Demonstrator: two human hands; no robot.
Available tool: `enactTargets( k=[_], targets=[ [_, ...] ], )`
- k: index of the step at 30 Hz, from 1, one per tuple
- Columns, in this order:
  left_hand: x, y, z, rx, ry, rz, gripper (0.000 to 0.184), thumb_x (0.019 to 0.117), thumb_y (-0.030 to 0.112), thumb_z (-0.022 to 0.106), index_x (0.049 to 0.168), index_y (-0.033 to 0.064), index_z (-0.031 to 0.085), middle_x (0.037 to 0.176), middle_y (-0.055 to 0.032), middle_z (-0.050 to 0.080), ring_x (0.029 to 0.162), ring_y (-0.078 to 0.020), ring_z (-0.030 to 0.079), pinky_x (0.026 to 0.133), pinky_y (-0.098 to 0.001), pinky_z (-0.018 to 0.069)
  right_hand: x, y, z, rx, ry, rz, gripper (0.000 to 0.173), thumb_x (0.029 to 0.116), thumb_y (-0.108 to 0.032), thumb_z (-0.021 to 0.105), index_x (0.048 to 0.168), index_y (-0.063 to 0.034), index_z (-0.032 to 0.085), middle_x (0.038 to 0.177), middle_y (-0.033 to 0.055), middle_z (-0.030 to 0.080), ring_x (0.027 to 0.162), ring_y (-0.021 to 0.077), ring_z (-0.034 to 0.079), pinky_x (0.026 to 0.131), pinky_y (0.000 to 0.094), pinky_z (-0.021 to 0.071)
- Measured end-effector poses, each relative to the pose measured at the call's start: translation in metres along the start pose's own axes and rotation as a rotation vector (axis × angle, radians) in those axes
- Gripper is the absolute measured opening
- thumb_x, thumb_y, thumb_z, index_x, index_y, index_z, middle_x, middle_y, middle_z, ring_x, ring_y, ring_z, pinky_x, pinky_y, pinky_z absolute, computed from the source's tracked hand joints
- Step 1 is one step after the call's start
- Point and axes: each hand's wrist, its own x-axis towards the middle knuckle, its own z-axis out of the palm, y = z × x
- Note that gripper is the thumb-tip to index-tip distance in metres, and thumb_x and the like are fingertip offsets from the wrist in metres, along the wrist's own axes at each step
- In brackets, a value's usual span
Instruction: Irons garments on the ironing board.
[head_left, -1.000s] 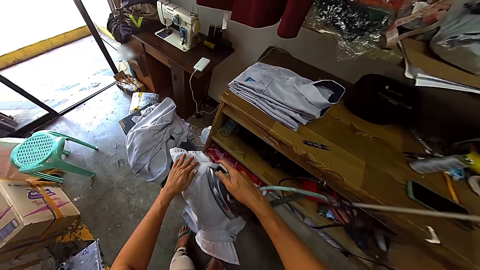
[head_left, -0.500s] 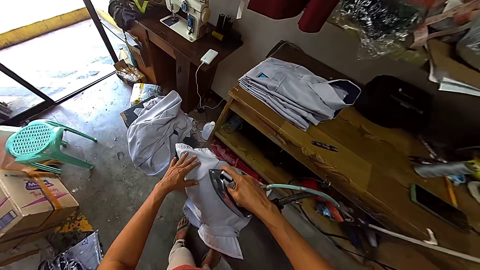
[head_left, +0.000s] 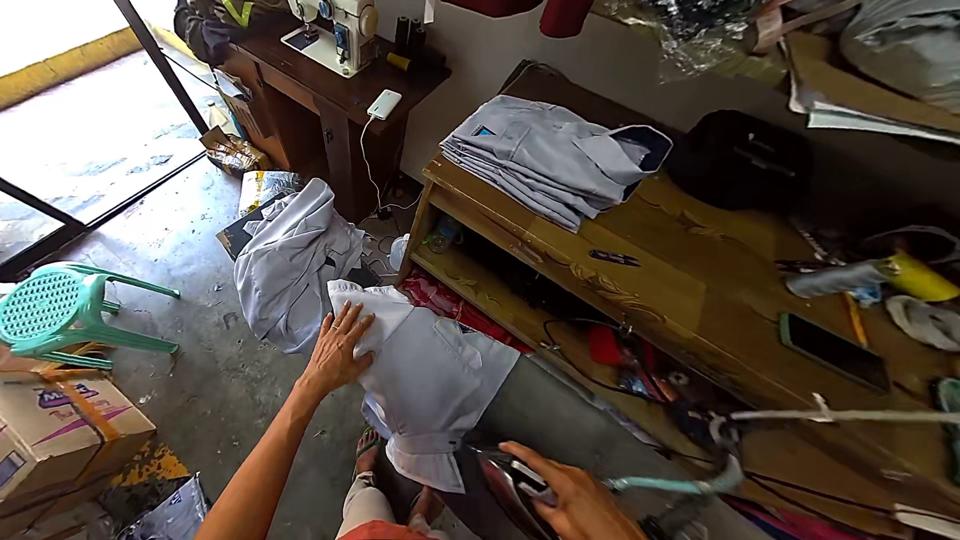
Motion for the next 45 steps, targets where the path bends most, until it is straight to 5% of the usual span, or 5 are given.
enactTargets(
  k=[14, 23, 33, 41, 45],
  targets=[
    [-0.112, 0.136, 0.117, -0.007, 0.024, 0.586, 0.042, 0.0975, 0.02, 0.056, 0.138, 0.0106, 0.063, 0.148, -0.0061, 0.059, 0.145, -0.0215, 0.047, 0.124, -0.051, 0.0299, -0.076, 0.077, -0.017, -0.034, 0.449, 0.107, 0.076, 0.0909, -0.055, 0.069, 0.147, -0.0057, 0.054, 0.121, 0.0284, 0.066, 0.107, 0.049, 0.064, 0.088, 0.0634, 0.0519],
    [-0.063, 0.178, 0.09, -0.393, 0.044, 0.339, 0.037, 0.1002, 0.007, 0.045, 0.13, -0.0009, 0.066, 0.138, -0.015, 0.066, 0.138, -0.0274, 0.056, 0.124, -0.0519, 0.0308, 0.108, 0.031, 0.041, 1.368, 0.072, 0.242, 0.07, 0.1101, -0.051, 0.018, 0.143, 0.0041, 0.046, 0.114, 0.0156, 0.071, 0.098, 0.0239, 0.072, 0.089, 0.0426, 0.0599],
    [-0.009, 0.208, 0.107, -0.457, -0.143, 0.342, 0.034, 0.0991, 0.001, 0.049, 0.128, -0.0055, 0.065, 0.141, -0.0205, 0.062, 0.142, -0.0345, 0.05, 0.123, -0.0503, 0.0319, 0.174, 0.067, 0.007, 0.926, 0.456, 0.429, 0.071, 0.0772, 0.005, 0.079, 0.141, -0.0026, 0.049, 0.095, 0.0204, 0.065, 0.071, 0.0246, 0.063, 0.064, 0.0424, 0.056],
    [-0.011, 0.179, 0.077, -0.301, 0.117, 0.278, 0.029, 0.1012, 0.018, 0.057, 0.12, 0.0043, 0.074, 0.132, -0.0121, 0.069, 0.134, -0.027, 0.059, 0.118, -0.0464, 0.0416, 0.137, 0.024, 0.034, 0.114, 0.636, 0.007, 0.058, 0.0934, -0.035, 0.067, 0.14, -0.0009, 0.059, 0.137, 0.0257, 0.061, 0.128, 0.0449, 0.057, 0.106, 0.0616, 0.0456],
    [0.039, 0.127, 0.052, 0.086, 0.116, 0.008, 0.049, 0.107, 0.036, 0.042, 0.145, 0.0092, 0.059, 0.156, -0.0118, 0.05, 0.151, -0.0351, 0.037, 0.122, -0.0662, 0.0203, 0.151, 0.003, 0.091, -0.035, 0.581, -0.105, 0.095, 0.0911, -0.075, 0.049, 0.155, -0.0051, 0.045, 0.159, 0.0249, 0.041, 0.148, 0.0449, 0.037, 0.118, 0.0688, 0.0269]
  ],
)
